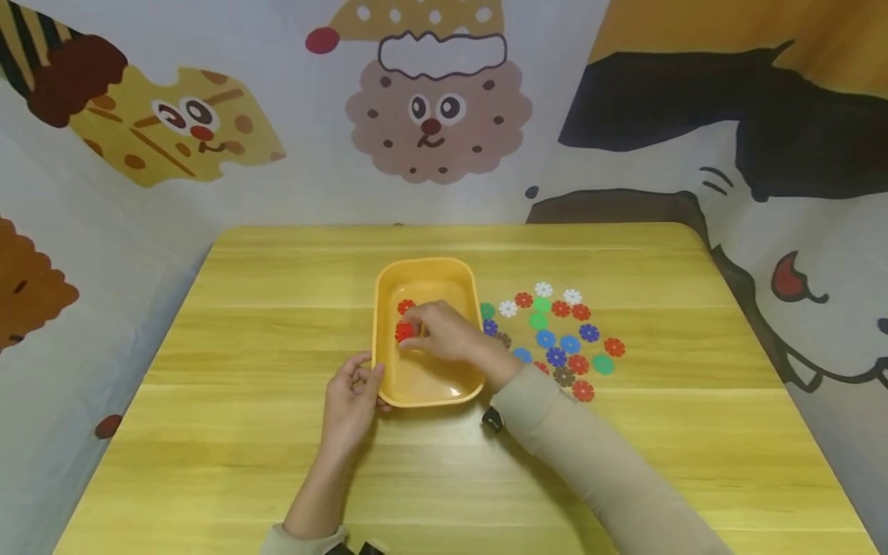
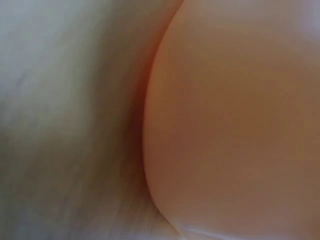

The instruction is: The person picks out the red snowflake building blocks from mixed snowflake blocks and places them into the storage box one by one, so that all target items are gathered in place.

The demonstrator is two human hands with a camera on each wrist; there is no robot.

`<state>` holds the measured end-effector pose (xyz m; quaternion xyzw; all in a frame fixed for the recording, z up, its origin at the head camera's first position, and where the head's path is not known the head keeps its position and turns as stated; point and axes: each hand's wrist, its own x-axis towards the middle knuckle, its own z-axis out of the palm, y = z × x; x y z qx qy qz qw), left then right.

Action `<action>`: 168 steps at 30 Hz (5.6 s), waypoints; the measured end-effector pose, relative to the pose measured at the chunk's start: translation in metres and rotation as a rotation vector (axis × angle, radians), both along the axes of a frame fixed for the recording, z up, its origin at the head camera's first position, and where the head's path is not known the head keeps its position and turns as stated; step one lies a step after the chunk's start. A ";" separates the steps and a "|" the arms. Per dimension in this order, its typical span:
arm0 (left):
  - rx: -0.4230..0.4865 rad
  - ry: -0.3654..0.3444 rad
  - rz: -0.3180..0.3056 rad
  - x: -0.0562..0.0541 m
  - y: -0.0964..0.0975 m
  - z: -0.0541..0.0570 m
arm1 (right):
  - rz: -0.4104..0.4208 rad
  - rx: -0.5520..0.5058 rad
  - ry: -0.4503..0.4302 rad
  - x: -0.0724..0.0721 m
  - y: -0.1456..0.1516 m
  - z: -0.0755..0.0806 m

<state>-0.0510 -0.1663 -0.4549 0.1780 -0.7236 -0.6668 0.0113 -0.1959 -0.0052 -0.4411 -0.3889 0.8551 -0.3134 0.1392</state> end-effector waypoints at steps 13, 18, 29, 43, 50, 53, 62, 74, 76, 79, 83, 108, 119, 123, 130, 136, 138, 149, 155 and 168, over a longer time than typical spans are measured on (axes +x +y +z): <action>-0.006 0.003 -0.010 0.000 0.000 0.003 | 0.061 0.147 -0.102 -0.001 -0.001 -0.005; -0.009 0.006 -0.014 -0.001 0.000 0.002 | 0.045 0.156 -0.121 -0.001 0.000 -0.003; -0.031 0.046 -0.006 -0.002 0.000 0.000 | 0.043 0.094 -0.068 0.000 0.003 0.003; -0.038 0.056 -0.004 -0.002 0.000 -0.002 | 0.042 0.033 -0.078 0.001 0.010 0.011; -0.030 0.040 0.000 -0.002 0.000 -0.002 | 0.025 -0.052 -0.038 0.003 0.021 0.014; -0.031 0.033 0.001 -0.002 0.000 -0.001 | 0.016 -0.098 -0.022 0.005 0.026 0.015; -0.032 0.008 -0.003 -0.002 0.001 0.001 | -0.040 -0.217 0.048 0.009 0.046 0.020; -0.032 0.010 0.004 -0.003 0.002 0.001 | -0.158 -0.350 0.138 0.000 0.081 0.024; -0.029 0.006 0.005 -0.003 0.003 0.001 | -0.172 -0.345 0.147 -0.003 0.087 0.023; -0.024 -0.003 0.004 -0.002 0.002 0.001 | -0.193 -0.336 0.160 -0.007 0.096 0.020; -0.019 -0.004 0.002 -0.002 0.002 0.001 | -0.219 -0.347 0.170 -0.012 0.108 0.015; -0.040 -0.026 0.005 -0.004 0.002 0.003 | -0.245 -0.089 0.016 0.004 0.166 0.002; -0.047 -0.048 0.004 -0.006 0.002 0.003 | -0.217 0.025 -0.010 0.020 0.190 -0.007; -0.049 -0.042 0.007 -0.006 0.002 0.005 | -0.189 0.046 -0.036 0.021 0.195 -0.008; -0.067 -0.044 -0.006 -0.004 0.001 0.006 | -0.148 0.088 -0.136 0.026 0.202 -0.010; -0.078 -0.033 -0.009 -0.003 0.001 0.005 | -0.130 0.116 -0.159 0.026 0.204 -0.013; -0.080 -0.032 -0.009 -0.003 0.001 0.004 | -0.130 0.125 -0.172 0.025 0.204 -0.013; -0.057 -0.029 0.008 -0.005 0.002 0.004 | -0.127 0.125 -0.135 0.019 0.200 -0.012; -0.043 -0.018 0.008 -0.004 0.002 0.002 | -0.154 0.130 -0.167 0.018 0.198 -0.013; -0.060 -0.013 -0.005 -0.005 0.001 0.000 | -0.182 0.106 -0.156 0.014 0.201 -0.011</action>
